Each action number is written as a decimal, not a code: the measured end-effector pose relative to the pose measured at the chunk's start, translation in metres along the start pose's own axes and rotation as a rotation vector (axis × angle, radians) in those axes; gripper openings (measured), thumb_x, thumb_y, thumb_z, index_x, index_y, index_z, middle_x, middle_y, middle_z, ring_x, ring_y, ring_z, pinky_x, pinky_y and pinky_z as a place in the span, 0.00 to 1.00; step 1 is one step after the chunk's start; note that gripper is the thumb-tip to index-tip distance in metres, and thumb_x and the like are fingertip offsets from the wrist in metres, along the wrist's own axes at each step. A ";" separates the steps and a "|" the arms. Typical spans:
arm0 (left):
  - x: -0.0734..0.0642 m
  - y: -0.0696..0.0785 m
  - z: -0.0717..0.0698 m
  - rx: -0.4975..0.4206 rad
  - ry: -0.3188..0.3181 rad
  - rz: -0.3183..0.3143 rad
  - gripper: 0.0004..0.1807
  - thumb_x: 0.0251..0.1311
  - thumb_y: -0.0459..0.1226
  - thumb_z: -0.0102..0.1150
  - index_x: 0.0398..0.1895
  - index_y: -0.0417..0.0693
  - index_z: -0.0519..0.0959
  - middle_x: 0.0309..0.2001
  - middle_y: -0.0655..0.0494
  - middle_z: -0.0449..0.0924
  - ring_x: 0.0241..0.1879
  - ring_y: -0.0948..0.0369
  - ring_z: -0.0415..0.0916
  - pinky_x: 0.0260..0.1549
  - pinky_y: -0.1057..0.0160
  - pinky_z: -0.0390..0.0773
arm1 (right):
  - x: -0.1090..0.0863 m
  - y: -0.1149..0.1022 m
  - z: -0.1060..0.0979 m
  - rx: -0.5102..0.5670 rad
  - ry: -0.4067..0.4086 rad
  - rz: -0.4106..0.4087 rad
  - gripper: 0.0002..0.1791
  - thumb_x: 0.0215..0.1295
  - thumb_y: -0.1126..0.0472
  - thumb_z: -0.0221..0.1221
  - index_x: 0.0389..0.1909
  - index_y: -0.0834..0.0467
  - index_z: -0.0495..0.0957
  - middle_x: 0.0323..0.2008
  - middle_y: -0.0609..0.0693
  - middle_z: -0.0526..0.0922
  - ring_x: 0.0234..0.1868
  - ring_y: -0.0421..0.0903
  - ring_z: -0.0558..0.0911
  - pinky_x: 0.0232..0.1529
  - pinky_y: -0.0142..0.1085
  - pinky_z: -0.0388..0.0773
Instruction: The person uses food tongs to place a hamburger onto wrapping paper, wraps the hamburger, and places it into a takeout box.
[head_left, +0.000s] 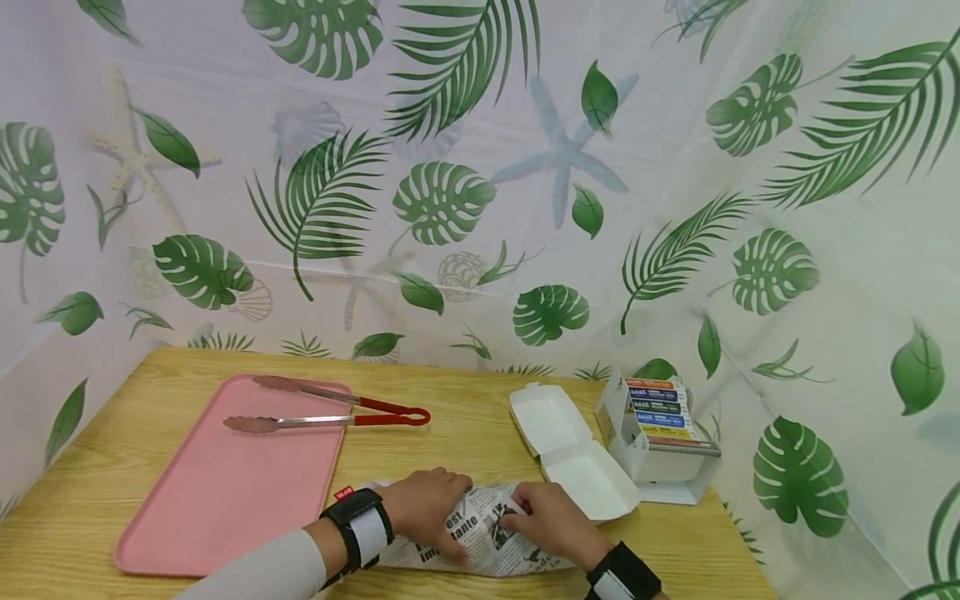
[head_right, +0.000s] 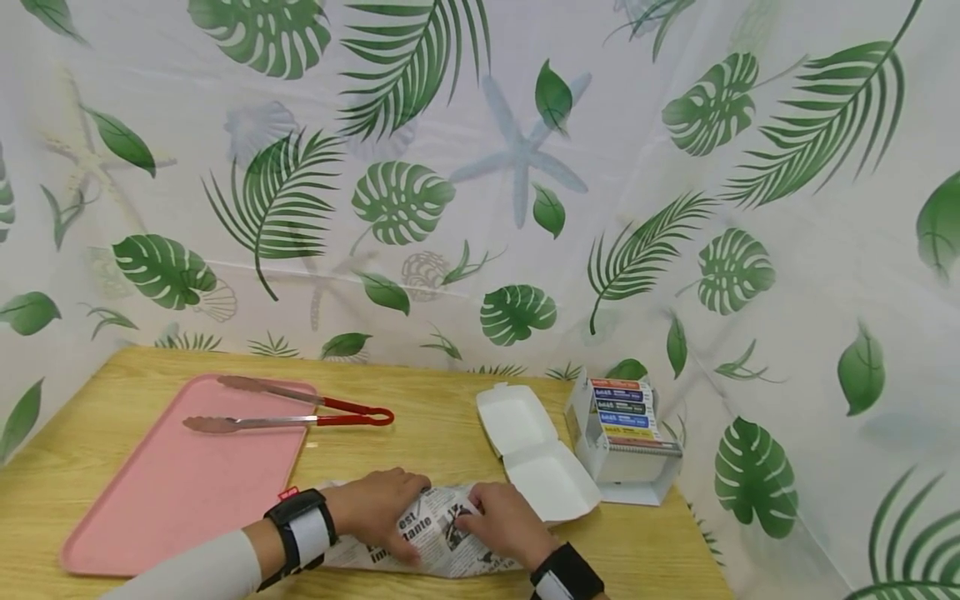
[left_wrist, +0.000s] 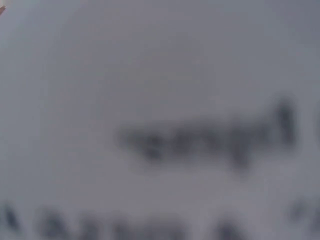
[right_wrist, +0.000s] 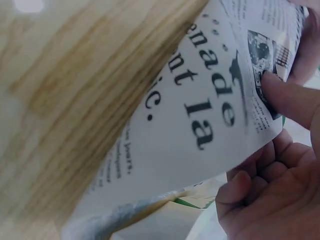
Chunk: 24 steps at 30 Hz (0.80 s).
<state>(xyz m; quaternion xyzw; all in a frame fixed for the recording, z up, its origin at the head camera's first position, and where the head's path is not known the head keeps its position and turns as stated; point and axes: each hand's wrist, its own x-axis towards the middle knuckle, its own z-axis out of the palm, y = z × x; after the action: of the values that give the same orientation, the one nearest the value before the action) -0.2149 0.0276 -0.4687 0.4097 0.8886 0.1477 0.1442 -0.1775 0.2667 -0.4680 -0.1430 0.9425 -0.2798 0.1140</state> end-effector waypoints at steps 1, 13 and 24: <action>0.000 0.000 0.000 -0.004 0.006 0.000 0.47 0.48 0.63 0.74 0.67 0.48 0.70 0.54 0.57 0.78 0.50 0.63 0.72 0.53 0.59 0.73 | 0.000 -0.002 0.000 -0.013 0.003 0.001 0.13 0.64 0.55 0.69 0.25 0.53 0.76 0.20 0.41 0.70 0.21 0.38 0.68 0.24 0.30 0.62; -0.005 -0.001 0.006 0.024 0.006 -0.019 0.49 0.48 0.66 0.71 0.68 0.49 0.69 0.58 0.56 0.77 0.53 0.61 0.72 0.58 0.56 0.72 | 0.004 -0.004 -0.019 -0.043 -0.086 -0.038 0.34 0.59 0.52 0.73 0.62 0.63 0.73 0.34 0.47 0.75 0.33 0.43 0.72 0.34 0.35 0.70; -0.013 0.006 0.008 0.068 -0.007 -0.027 0.49 0.48 0.67 0.70 0.68 0.49 0.69 0.60 0.57 0.77 0.57 0.61 0.72 0.63 0.54 0.70 | 0.021 -0.012 -0.008 -0.413 -0.260 -0.143 0.48 0.43 0.39 0.79 0.63 0.57 0.75 0.60 0.50 0.77 0.64 0.51 0.73 0.69 0.52 0.64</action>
<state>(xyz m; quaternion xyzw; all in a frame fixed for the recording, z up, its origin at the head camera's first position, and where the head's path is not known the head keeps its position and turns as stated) -0.1996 0.0221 -0.4714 0.4031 0.8979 0.1137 0.1353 -0.1969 0.2541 -0.4581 -0.2643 0.9445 -0.0679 0.1828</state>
